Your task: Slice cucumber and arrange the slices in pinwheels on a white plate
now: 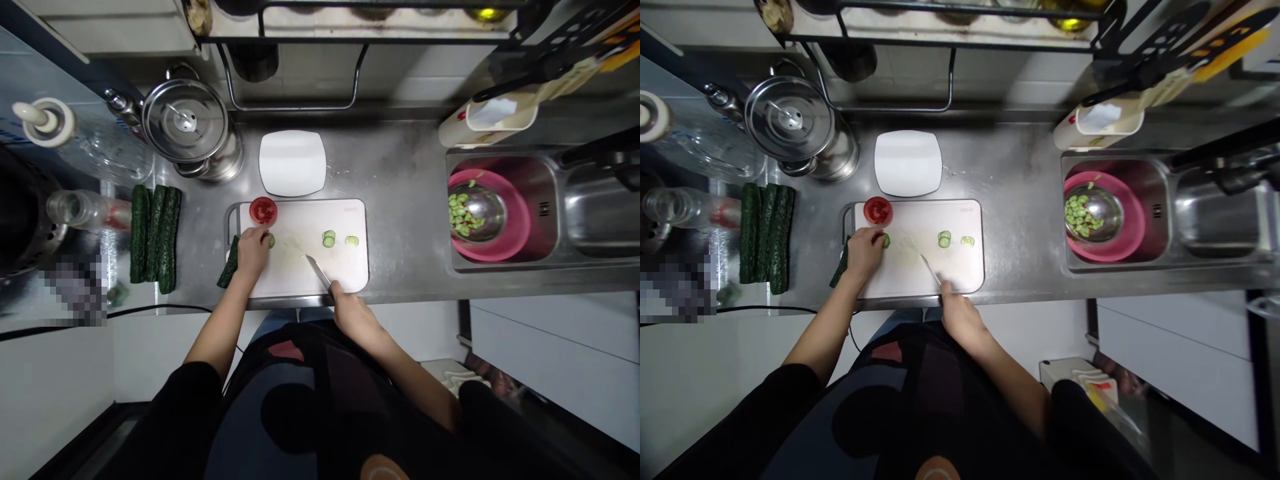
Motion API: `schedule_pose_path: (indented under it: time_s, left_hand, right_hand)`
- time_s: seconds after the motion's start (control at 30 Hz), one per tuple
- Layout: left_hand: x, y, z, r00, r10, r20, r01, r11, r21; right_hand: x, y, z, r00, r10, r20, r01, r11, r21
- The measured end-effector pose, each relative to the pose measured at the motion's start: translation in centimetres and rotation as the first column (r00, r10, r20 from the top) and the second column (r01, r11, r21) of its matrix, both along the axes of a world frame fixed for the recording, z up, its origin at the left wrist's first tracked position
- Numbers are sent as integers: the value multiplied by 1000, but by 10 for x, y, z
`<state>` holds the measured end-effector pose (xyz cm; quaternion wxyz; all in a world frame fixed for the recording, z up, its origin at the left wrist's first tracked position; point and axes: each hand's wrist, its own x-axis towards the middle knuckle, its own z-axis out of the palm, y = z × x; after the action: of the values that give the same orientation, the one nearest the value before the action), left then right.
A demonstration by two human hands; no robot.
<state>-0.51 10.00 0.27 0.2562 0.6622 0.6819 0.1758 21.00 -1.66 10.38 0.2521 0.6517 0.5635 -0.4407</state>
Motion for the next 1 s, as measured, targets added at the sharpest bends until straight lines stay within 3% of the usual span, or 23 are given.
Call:
schedule_pose_path:
  time_s: [0.13,0.2,0.27,0.33,0.5,0.67,0.8,0.9,1.0]
  left_hand:
    - [22,-2,-3,997,-74,16,72,993,93]
    - [44,-2,-2,973,-218,76,217,976,18]
    - [68,0,0,918,-373,131,384,921,-66]
    - [89,4,0,878,-453,156,471,874,-116]
    - [115,11,-4,871,-470,146,490,857,-162]
    - [114,10,0,895,-370,248,420,888,-188]
    - [91,1,10,937,-99,336,199,940,-277]
    - [64,-9,14,946,88,313,34,930,-366]
    - [46,-20,13,927,194,322,-56,919,-390]
  right_hand:
    - [3,-2,-1,1000,-5,4,5,1000,12]
    - [4,-2,0,1000,-14,12,14,1000,8]
    - [4,-3,0,1000,-18,24,18,1000,-2]
    - [4,-4,0,999,-19,30,19,1000,-7]
    - [4,-5,-1,999,-33,29,33,999,-5]
    - [4,-4,0,999,-37,22,38,999,-19]
    - [6,-4,0,999,-47,18,47,999,-3]
    - [7,-3,-1,998,-55,6,55,998,8]
    - [6,0,-2,999,-49,7,49,999,2]
